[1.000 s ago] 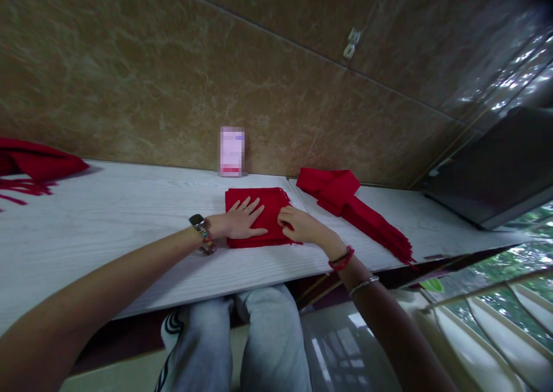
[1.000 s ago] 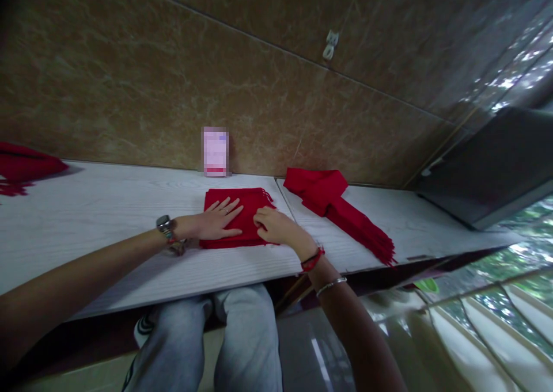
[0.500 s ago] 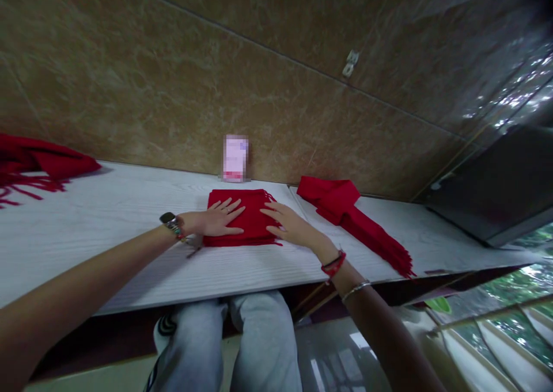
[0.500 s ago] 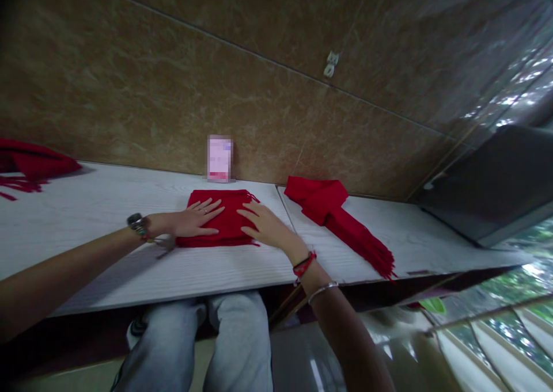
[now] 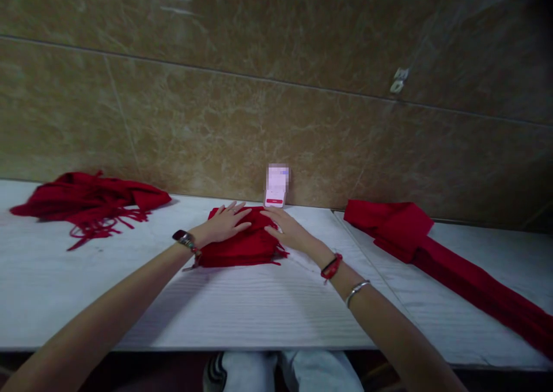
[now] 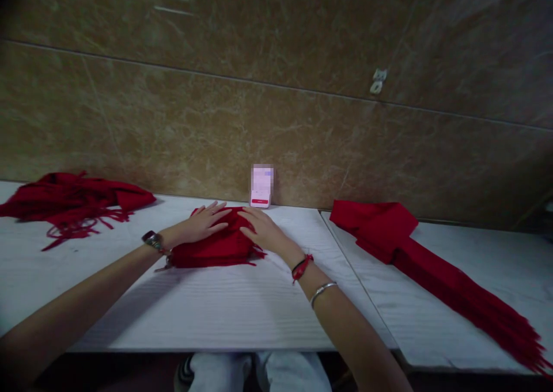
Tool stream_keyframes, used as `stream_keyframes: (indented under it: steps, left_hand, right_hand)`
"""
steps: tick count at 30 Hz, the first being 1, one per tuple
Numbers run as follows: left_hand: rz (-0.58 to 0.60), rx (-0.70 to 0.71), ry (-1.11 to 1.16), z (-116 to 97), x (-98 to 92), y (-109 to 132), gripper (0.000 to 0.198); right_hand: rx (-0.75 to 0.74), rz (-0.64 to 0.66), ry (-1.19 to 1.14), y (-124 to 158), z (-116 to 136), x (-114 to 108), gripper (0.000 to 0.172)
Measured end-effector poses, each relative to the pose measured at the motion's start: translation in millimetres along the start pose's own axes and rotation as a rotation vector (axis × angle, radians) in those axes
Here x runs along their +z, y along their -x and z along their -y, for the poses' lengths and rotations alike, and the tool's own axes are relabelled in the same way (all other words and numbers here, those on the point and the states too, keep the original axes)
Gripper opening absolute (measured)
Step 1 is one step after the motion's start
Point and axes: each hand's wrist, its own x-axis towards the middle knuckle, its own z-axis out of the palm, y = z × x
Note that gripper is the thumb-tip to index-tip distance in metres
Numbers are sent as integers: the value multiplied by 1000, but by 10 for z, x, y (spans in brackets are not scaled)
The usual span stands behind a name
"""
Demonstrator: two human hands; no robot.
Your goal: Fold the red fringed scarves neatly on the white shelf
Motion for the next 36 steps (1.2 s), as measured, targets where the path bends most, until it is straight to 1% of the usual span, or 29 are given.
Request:
stream_keyframes:
  steps: [1, 3, 5, 6, 7, 9, 10, 12, 15, 17, 18, 20, 22, 24, 26, 29, 31, 32, 34, 36]
  left_hand:
    - [-16, -51, -10, -17, 55, -36, 57]
    - [21, -127, -16, -26, 160, -68, 60]
    - [50, -157, -16, -23, 220, -52, 63]
    - [34, -159, -23, -25, 228, -31, 63]
    - [1, -146, -36, -32, 221, -7, 63]
    - [-68, -77, -62, -59, 182, 39, 58]
    - [-72, -39, -66, -75, 160, 57, 55]
    - [-21, -11, -58, -100, 123, 78, 52]
    - [79, -95, -45, -110, 101, 72, 54]
    - [113, -132, -47, -107, 97, 57, 56]
    - [128, -146, -47, -104, 95, 50, 57]
    - [150, -179, -49, -86, 87, 45, 59]
    - [169, -212, -50, -33, 74, 58, 60]
    - [188, -216, -47, 77, 58, 93, 59]
    - [194, -174, -31, 238, 48, 148, 59]
    - [136, -114, 19, 474, 49, 235, 60]
    - [81, -133, 33, 541, 42, 274, 59]
    - [55, -147, 19, 532, 26, 285, 58]
    - [-1, -138, -37, 425, -34, 299, 56]
    - [-52, -54, -73, 230, -119, 316, 56]
  right_hand:
    - [15, 38, 13, -83, -16, 85, 44]
    - [102, 122, 36, -214, -112, 254, 45]
    - [202, 175, 28, -289, -249, 390, 40]
    - [236, 180, 13, -304, -317, 439, 37]
    - [257, 172, -4, -305, -378, 475, 35]
    - [269, 132, -32, -278, -470, 515, 31]
    - [269, 113, -41, -256, -501, 523, 31]
    - [268, 73, -53, -206, -542, 529, 32]
    - [305, -75, -68, -154, -559, 535, 34]
    - [324, -182, -81, -143, -537, 540, 34]
    - [324, -211, -85, -143, -515, 541, 34]
    - [315, -216, -89, -149, -455, 539, 33]
    - [317, -190, -94, -152, -393, 530, 31]
    - [334, -167, -103, -142, -350, 522, 30]
    - [359, -152, -109, -118, -335, 517, 28]
    - [383, -104, -115, -79, -332, 515, 22]
    - [380, -71, -122, -72, -316, 515, 19]
    - [377, -63, -124, -77, -302, 515, 18]
    - [378, -71, -122, -101, -270, 515, 18]
    - [391, -103, -113, -132, -247, 516, 20]
